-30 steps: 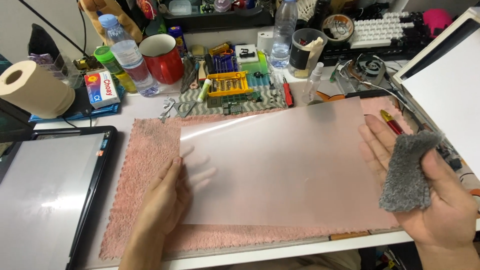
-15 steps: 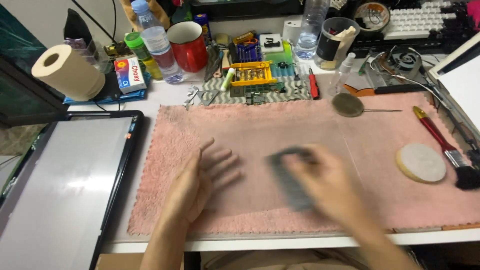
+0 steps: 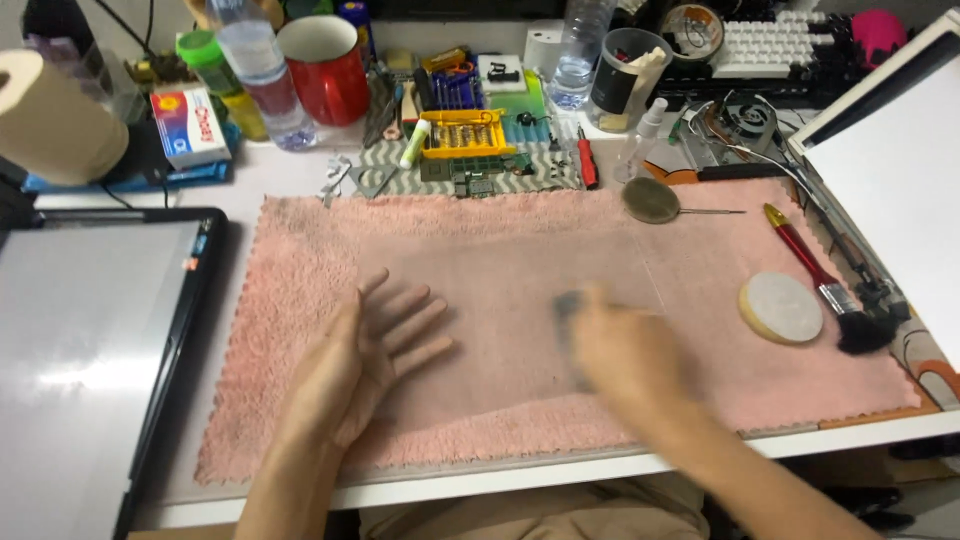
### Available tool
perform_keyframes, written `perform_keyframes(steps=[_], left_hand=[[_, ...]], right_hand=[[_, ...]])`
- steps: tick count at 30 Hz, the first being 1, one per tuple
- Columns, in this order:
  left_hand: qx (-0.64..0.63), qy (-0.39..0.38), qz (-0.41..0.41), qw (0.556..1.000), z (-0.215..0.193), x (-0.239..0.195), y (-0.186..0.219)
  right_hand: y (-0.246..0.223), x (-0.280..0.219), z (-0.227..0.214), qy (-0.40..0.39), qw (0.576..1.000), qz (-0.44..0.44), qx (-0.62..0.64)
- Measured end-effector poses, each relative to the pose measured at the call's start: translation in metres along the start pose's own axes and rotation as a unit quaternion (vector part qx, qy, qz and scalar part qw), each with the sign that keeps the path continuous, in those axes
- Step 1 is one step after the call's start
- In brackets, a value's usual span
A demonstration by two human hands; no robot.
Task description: The person cleans a rectangular screen panel placed on a pink towel. They use a dark abrasive pad, a white circular pad, and a red-handled brush to wipe the surface. The person lifts the panel to inspect it and continues wiping with different tools.
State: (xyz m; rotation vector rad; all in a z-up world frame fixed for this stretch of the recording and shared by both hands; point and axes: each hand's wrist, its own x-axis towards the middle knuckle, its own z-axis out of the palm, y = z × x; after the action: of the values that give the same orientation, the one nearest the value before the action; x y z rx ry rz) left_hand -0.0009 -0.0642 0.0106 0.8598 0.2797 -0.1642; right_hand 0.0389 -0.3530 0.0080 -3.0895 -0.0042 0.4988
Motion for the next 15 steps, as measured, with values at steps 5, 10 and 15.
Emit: perform_keyframes(steps=[5,10,15], left_hand=[[-0.012,0.093,-0.027,0.995,0.029,-0.014,0.017],[-0.007,0.080,-0.021,0.997,0.016,-0.005,0.011],[-0.024,0.052,0.000,0.998,0.003,0.008,-0.005]], right_hand=[[0.093,-0.003,-0.016,0.148,0.978,0.022,-0.145],[0.056,-0.009,-0.049,0.208,0.976,-0.031,0.048],[-0.080,-0.026,-0.077,0.040,0.925,-0.105,0.362]])
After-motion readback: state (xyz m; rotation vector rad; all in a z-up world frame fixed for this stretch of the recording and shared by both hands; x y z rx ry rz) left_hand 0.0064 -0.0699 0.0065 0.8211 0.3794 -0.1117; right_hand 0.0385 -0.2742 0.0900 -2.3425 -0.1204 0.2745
